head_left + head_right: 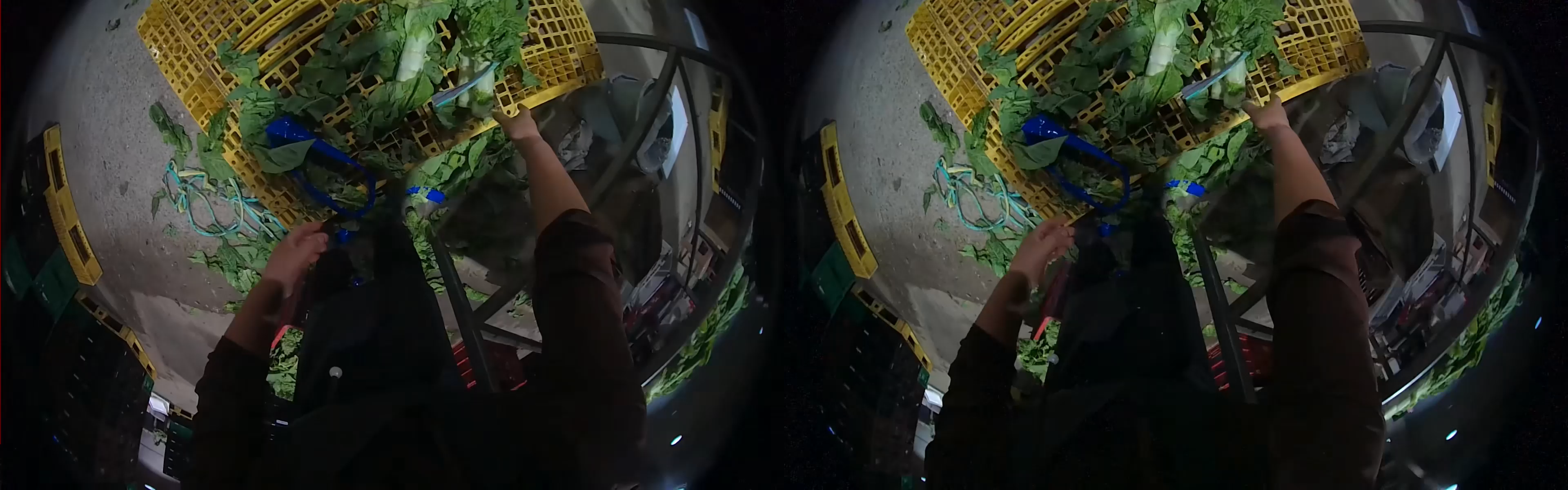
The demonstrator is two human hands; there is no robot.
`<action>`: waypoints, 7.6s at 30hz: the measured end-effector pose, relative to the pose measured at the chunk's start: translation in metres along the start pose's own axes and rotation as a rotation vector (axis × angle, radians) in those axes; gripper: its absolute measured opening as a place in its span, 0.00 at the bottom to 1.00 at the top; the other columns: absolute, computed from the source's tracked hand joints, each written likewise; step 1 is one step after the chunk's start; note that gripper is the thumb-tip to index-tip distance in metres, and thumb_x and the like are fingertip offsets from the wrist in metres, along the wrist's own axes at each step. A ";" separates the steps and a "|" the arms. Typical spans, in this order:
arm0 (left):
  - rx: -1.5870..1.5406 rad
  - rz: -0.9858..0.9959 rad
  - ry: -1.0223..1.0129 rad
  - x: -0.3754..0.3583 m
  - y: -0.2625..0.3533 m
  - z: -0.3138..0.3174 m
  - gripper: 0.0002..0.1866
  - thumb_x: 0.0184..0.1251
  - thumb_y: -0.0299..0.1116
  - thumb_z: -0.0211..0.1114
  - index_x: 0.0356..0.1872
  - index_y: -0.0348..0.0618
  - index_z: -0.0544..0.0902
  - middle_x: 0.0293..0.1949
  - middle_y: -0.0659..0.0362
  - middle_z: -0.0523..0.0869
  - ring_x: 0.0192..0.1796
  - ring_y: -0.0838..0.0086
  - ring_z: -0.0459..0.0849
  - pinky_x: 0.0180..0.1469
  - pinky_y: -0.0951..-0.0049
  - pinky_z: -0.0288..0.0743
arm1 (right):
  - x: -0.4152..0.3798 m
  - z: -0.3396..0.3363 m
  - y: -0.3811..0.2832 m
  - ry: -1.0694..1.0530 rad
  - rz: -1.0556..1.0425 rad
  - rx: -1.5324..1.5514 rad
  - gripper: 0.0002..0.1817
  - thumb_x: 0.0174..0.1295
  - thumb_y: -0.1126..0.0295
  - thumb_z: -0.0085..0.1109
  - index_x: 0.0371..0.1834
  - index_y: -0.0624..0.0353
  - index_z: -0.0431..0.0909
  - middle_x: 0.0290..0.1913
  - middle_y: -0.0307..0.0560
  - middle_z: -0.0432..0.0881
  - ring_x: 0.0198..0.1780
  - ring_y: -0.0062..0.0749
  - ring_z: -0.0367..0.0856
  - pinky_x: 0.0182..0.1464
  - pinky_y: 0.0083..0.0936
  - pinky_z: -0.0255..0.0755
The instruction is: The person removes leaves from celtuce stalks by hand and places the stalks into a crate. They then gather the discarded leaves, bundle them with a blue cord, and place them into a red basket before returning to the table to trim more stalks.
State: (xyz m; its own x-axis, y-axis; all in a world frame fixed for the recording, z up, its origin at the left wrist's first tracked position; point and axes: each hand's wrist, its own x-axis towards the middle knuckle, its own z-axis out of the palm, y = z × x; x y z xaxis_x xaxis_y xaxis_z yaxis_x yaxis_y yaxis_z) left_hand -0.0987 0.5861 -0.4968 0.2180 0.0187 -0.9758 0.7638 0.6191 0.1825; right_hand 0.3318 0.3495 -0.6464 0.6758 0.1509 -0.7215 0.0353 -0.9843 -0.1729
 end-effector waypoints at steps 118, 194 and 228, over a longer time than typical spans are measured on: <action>0.433 0.328 0.321 -0.142 0.021 -0.099 0.16 0.60 0.37 0.61 0.46 0.40 0.82 0.48 0.54 0.82 0.46 0.63 0.81 0.42 0.66 0.76 | -0.483 -0.232 0.179 0.832 0.136 -0.176 0.18 0.58 0.65 0.55 0.51 0.57 0.68 0.40 0.62 0.80 0.43 0.59 0.77 0.45 0.49 0.69; -0.360 0.061 0.162 -0.039 -0.027 0.015 0.23 0.58 0.33 0.68 0.54 0.37 0.76 0.47 0.55 0.82 0.46 0.68 0.81 0.49 0.66 0.75 | -0.349 0.158 -0.162 -0.511 -0.604 0.149 0.26 0.56 0.62 0.59 0.53 0.66 0.63 0.45 0.64 0.74 0.52 0.63 0.71 0.52 0.49 0.67; -1.529 0.803 0.119 -0.380 -0.232 -0.078 0.21 0.58 0.38 0.61 0.50 0.37 0.76 0.47 0.51 0.83 0.48 0.55 0.81 0.55 0.53 0.74 | -0.580 0.038 -0.261 -0.647 -1.363 -0.282 0.33 0.49 0.53 0.68 0.55 0.57 0.67 0.37 0.52 0.78 0.41 0.43 0.78 0.44 0.33 0.71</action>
State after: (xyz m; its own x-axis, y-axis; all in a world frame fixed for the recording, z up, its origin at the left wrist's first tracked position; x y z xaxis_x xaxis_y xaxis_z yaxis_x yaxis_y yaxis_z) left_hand -0.4061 0.4970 -0.1776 0.1285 0.6799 -0.7220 -0.7399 0.5504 0.3867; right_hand -0.0979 0.5225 -0.2083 -0.4081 0.8633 -0.2969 0.5268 -0.0430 -0.8489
